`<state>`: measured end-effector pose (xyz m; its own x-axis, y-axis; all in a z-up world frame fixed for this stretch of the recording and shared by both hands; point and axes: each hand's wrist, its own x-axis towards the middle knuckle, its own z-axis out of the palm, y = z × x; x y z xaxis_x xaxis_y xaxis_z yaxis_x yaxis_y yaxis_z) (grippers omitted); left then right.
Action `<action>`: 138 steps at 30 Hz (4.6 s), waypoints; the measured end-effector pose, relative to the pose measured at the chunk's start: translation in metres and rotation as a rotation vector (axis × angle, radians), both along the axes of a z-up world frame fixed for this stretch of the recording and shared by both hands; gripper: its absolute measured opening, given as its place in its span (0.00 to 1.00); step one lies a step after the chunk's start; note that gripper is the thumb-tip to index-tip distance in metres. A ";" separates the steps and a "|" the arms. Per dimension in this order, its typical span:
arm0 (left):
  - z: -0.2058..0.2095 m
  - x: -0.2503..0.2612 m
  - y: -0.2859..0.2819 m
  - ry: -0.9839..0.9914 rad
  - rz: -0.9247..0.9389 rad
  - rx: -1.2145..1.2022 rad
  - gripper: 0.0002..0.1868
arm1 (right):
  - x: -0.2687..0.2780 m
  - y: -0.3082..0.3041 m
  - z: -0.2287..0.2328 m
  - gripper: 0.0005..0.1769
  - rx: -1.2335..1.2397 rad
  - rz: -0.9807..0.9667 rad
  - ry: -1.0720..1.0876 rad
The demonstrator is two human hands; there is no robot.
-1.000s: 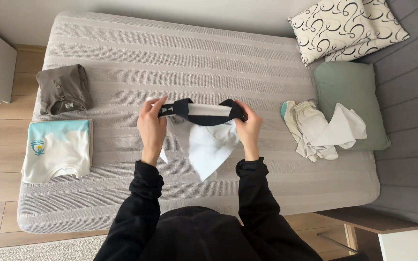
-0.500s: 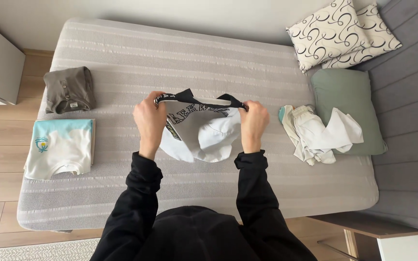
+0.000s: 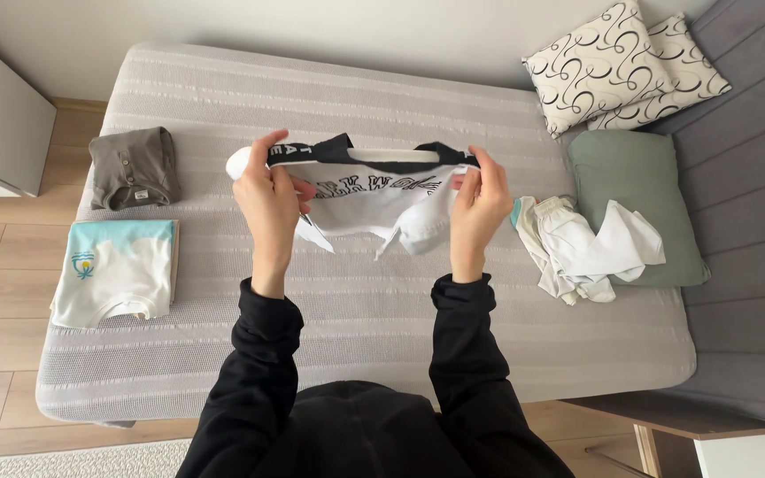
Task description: The person folds a white martial arts jacket, a short-sleeved rash guard, and white shorts on a bed. Each item is smoothed, folded in half, and then folded again into a compact rectangle. The folded items are stacked neatly on the bed.
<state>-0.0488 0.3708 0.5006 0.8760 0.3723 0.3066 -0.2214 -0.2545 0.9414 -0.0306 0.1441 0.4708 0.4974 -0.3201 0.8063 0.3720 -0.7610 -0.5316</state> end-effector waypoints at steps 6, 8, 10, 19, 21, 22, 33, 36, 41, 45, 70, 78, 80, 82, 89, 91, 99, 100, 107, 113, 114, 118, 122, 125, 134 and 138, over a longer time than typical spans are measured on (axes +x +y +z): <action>-0.011 0.012 0.006 0.086 -0.044 -0.074 0.18 | 0.006 -0.001 -0.009 0.07 -0.053 -0.115 0.005; -0.019 0.015 0.001 0.013 0.056 0.007 0.16 | 0.006 -0.001 -0.015 0.07 -0.021 -0.084 0.023; -0.038 0.014 -0.006 -0.064 0.157 0.087 0.15 | 0.000 0.005 -0.017 0.07 0.011 -0.050 0.037; -0.182 -0.006 -0.033 -0.499 0.526 -0.110 0.18 | -0.037 -0.020 -0.111 0.08 0.189 -0.170 -0.013; -0.132 -0.001 -0.041 -0.691 0.626 -0.101 0.14 | -0.030 -0.040 -0.106 0.04 0.125 -0.215 -0.201; -0.124 0.013 -0.041 -0.688 0.624 -0.100 0.14 | -0.017 -0.042 -0.091 0.04 0.125 -0.217 -0.197; -0.197 0.086 -0.017 0.099 0.171 0.145 0.10 | 0.106 -0.014 -0.176 0.08 -0.124 -0.123 0.557; -0.263 0.115 -0.009 0.232 0.134 0.119 0.11 | 0.130 -0.018 -0.219 0.07 -0.126 -0.034 0.657; -0.323 0.150 -0.001 0.412 0.074 0.221 0.08 | 0.164 -0.016 -0.258 0.04 -0.123 0.070 0.807; -0.352 0.189 0.002 0.475 -0.034 0.260 0.08 | 0.199 -0.019 -0.293 0.05 -0.131 0.100 0.840; -0.573 0.098 -0.022 0.761 -0.266 0.689 0.25 | 0.099 0.003 -0.524 0.23 -0.057 0.361 1.221; -0.585 0.040 0.012 1.200 0.217 0.664 0.53 | 0.035 -0.011 -0.555 0.29 -0.155 -0.043 1.164; -0.596 0.036 0.019 1.210 0.229 0.675 0.58 | 0.020 -0.020 -0.572 0.31 -0.043 -0.099 1.164; -0.597 0.037 0.027 1.220 0.241 0.689 0.63 | 0.015 -0.020 -0.570 0.34 0.072 -0.154 1.163; -0.579 0.030 0.035 1.161 0.147 0.463 0.17 | 0.006 -0.025 -0.545 0.21 0.287 -0.177 1.320; -0.578 0.023 0.040 1.134 0.139 0.459 0.16 | 0.002 -0.031 -0.549 0.19 0.392 -0.160 1.306; -0.596 0.010 0.048 1.022 0.092 0.290 0.21 | -0.007 -0.044 -0.591 0.27 0.565 -0.105 1.357; -0.596 0.010 0.048 1.025 0.091 0.290 0.21 | -0.006 -0.047 -0.593 0.27 0.565 -0.107 1.360; -0.565 0.007 0.044 0.955 0.055 0.305 0.15 | -0.012 -0.054 -0.579 0.17 0.308 -0.138 1.294; -0.564 -0.031 0.051 1.075 0.029 0.282 0.16 | -0.058 -0.064 -0.601 0.17 0.306 -0.198 1.362; -0.571 -0.040 0.054 1.120 0.024 0.265 0.16 | -0.069 -0.069 -0.612 0.16 0.314 -0.204 1.378; -0.569 -0.065 0.059 1.226 0.015 0.120 0.16 | -0.103 -0.087 -0.633 0.20 0.284 -0.164 1.462; -0.593 -0.078 0.063 1.307 -0.024 -0.061 0.18 | -0.102 -0.086 -0.609 0.29 0.509 -0.167 1.617; -0.582 -0.071 0.051 1.284 -0.054 -0.190 0.22 | -0.093 -0.084 -0.606 0.36 0.610 -0.099 1.652; -0.602 -0.087 0.046 1.359 -0.032 -0.557 0.27 | -0.083 -0.078 -0.591 0.32 0.576 -0.087 1.636; -0.597 -0.086 0.068 1.418 -0.097 -0.615 0.30 | -0.081 -0.082 -0.598 0.31 0.581 -0.111 1.590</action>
<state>-0.1350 0.4391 -0.0966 0.3337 0.0519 -0.9412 0.9201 0.1991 0.3372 -0.1118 0.0626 -0.1273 0.5959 -0.4587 -0.6591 -0.8030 -0.3293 -0.4968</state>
